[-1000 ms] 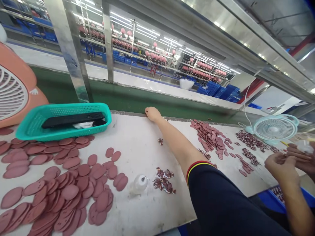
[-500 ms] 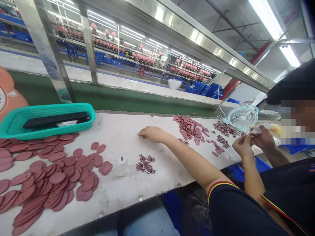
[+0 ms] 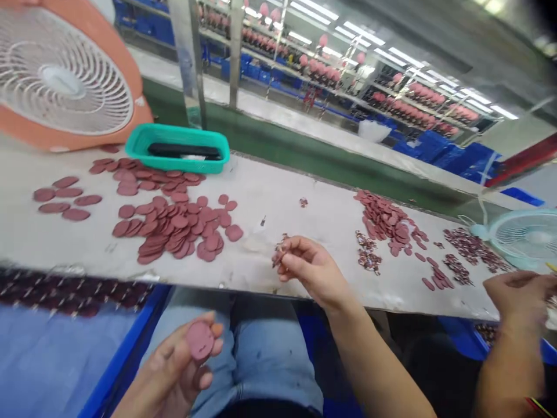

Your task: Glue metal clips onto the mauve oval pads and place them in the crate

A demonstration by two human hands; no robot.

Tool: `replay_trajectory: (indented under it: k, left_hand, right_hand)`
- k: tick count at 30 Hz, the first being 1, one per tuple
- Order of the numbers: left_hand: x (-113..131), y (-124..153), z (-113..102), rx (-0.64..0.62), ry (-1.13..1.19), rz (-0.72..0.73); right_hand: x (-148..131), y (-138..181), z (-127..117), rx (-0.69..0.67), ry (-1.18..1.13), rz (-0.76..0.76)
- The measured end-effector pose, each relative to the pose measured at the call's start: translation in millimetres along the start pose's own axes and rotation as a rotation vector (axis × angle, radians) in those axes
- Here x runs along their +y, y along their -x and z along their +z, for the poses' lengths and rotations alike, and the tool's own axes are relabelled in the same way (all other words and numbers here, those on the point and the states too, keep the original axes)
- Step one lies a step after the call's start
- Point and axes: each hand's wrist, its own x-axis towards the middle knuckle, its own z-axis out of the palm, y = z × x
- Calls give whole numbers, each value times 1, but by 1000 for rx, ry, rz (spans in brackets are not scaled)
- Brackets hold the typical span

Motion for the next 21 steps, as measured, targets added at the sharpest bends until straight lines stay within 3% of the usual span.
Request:
replay_trajectory:
  k: [4,7,13,21]
  left_hand:
    - [1,16,16,-16,-46,-29]
    - [0,21,13,-78,-91,-24]
    - [-3,18,-1,-267,-120,-39]
    - [-2,16,-2,-275,-109,-76]
  right_hand:
    - [-8,35,42,-181,-235,123]
    - [-17,46,56,-197,-180,71]
    - [-25,46,59,-212,189,-215]
    - [-24,45,61,-222,251,-344]
